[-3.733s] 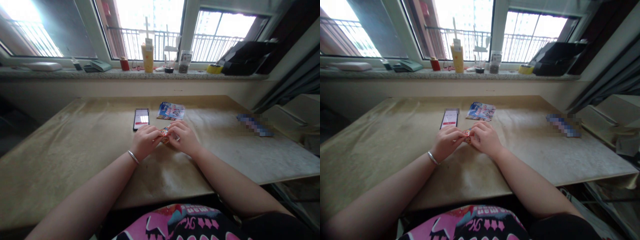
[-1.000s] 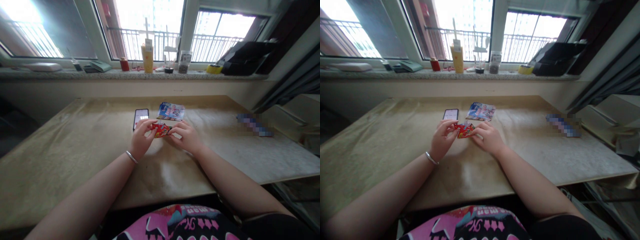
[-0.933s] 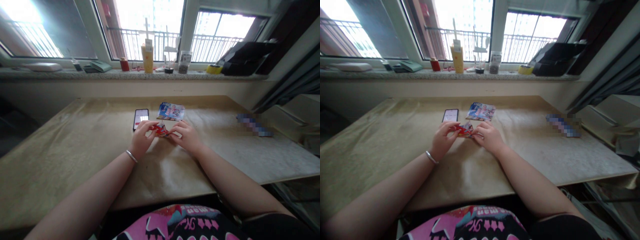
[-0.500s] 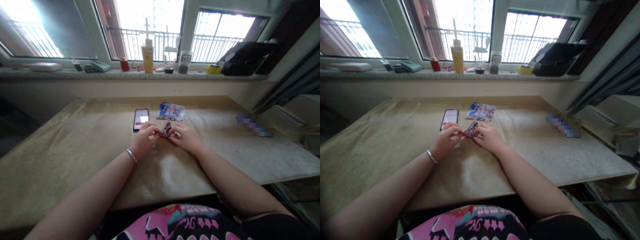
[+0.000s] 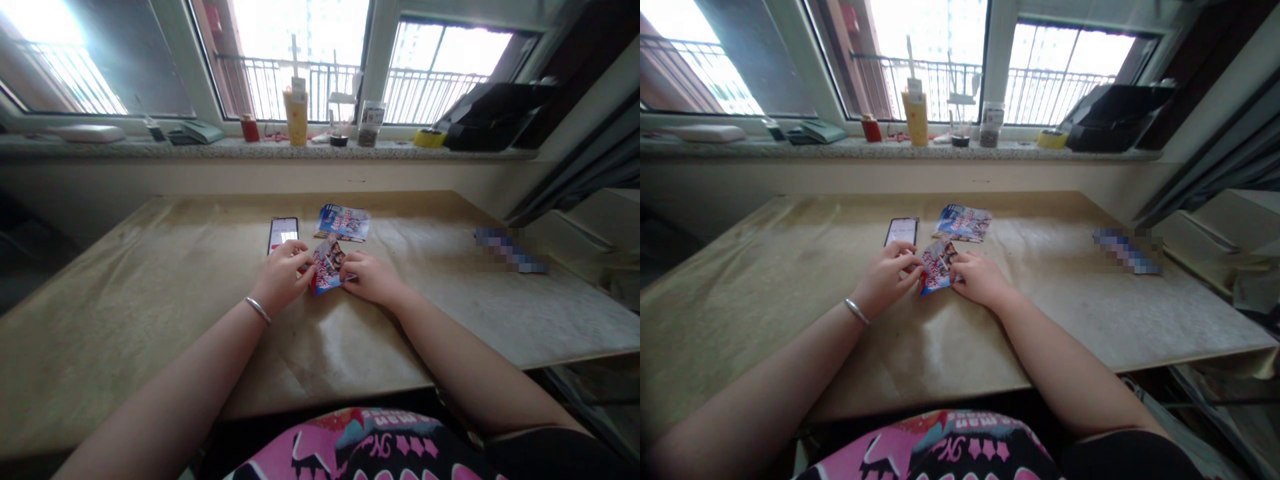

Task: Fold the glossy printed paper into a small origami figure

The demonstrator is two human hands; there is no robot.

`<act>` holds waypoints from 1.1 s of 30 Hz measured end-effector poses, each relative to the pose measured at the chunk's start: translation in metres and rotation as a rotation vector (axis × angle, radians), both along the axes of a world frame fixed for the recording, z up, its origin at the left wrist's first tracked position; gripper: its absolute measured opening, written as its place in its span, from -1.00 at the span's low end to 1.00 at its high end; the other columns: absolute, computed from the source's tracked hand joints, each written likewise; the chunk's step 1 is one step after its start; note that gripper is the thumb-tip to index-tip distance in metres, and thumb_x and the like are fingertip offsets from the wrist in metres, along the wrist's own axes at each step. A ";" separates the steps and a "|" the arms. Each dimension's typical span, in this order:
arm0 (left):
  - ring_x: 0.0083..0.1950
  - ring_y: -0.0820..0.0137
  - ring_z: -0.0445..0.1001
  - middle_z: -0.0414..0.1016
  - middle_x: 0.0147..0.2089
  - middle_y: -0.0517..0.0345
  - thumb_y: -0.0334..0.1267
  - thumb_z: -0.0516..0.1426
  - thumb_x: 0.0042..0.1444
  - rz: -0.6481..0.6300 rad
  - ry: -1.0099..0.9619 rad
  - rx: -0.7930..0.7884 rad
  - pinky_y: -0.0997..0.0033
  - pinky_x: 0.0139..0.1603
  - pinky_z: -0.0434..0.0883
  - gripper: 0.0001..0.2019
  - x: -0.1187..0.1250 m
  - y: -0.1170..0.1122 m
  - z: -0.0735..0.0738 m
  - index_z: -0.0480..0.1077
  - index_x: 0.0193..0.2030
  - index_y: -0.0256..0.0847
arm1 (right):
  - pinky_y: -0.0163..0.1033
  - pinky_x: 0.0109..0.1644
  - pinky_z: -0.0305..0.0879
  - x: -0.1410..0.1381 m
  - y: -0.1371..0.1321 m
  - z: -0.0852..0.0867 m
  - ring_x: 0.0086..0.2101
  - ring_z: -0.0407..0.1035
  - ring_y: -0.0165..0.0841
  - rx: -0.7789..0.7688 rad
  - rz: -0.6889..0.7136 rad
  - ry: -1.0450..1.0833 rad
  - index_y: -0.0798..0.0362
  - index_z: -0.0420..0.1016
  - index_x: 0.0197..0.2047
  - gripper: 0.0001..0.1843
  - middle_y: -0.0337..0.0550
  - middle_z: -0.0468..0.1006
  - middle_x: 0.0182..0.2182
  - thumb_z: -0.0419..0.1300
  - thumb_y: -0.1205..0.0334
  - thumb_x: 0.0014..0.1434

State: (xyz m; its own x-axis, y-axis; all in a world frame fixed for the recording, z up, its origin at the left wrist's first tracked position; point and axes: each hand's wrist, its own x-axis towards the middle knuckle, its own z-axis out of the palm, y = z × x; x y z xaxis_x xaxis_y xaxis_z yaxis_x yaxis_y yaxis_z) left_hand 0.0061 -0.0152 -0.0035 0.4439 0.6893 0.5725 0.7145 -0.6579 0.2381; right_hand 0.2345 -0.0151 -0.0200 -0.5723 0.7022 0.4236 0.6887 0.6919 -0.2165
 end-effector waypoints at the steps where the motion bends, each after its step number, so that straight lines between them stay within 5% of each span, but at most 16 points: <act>1: -0.16 0.31 0.38 0.36 -0.10 0.04 -0.22 0.13 0.09 0.042 0.032 0.008 0.23 -0.09 0.35 -0.86 0.000 0.000 0.000 0.48 -0.35 -0.19 | -0.22 -0.16 0.27 0.000 0.001 -0.001 -0.23 0.34 -0.31 -0.004 0.003 -0.003 0.00 0.49 -0.42 -0.94 -0.18 0.49 -0.27 0.26 0.33 -0.04; 6: -0.03 0.12 0.31 0.39 -0.05 0.00 -0.12 0.18 0.03 0.199 0.123 0.094 0.02 0.00 0.23 -0.83 0.003 -0.006 -0.001 0.50 -0.38 -0.15 | -0.21 -0.15 0.28 0.002 0.001 -0.001 -0.22 0.34 -0.31 -0.045 0.014 -0.007 -0.01 0.49 -0.41 -0.93 -0.19 0.50 -0.26 0.27 0.33 -0.04; 15: 0.07 0.07 0.26 0.48 -0.08 0.02 -0.06 0.14 0.08 0.243 0.279 0.134 -0.10 0.18 0.08 -0.69 0.004 -0.017 0.004 0.50 -0.55 -0.18 | -0.22 -0.07 0.28 0.005 0.002 0.001 -0.17 0.37 -0.30 -0.106 0.037 -0.024 0.01 0.52 -0.41 -0.91 -0.15 0.51 -0.22 0.21 0.37 0.00; 19: 0.05 0.18 0.32 0.53 -0.17 0.11 -0.15 0.07 0.16 0.097 0.387 0.066 0.04 0.20 0.10 -0.73 0.008 -0.021 0.013 0.53 -0.44 -0.16 | -0.20 -0.06 0.27 0.006 0.000 0.005 -0.15 0.37 -0.28 -0.132 0.006 -0.045 0.01 0.51 -0.41 -0.91 -0.15 0.52 -0.17 0.19 0.37 0.01; 24: -0.08 0.33 0.43 0.56 -0.17 0.16 -0.20 0.03 0.21 -0.199 0.423 -0.045 0.23 0.09 0.19 -0.77 0.011 -0.018 0.007 0.52 -0.23 -0.14 | -0.19 -0.02 0.27 0.008 0.001 0.005 -0.12 0.38 -0.27 -0.144 0.014 -0.058 0.01 0.51 -0.38 -0.91 -0.14 0.53 -0.16 0.19 0.35 0.01; 33: -0.06 0.34 0.44 0.54 -0.06 0.19 -0.18 -0.02 0.25 -0.271 0.415 -0.133 0.28 0.03 0.19 -0.74 0.013 -0.021 0.005 0.48 -0.14 -0.11 | -0.17 0.01 0.25 0.011 0.005 -0.001 -0.10 0.39 -0.26 -0.155 0.081 -0.014 0.01 0.51 -0.33 -0.85 -0.14 0.54 -0.18 0.20 0.37 -0.03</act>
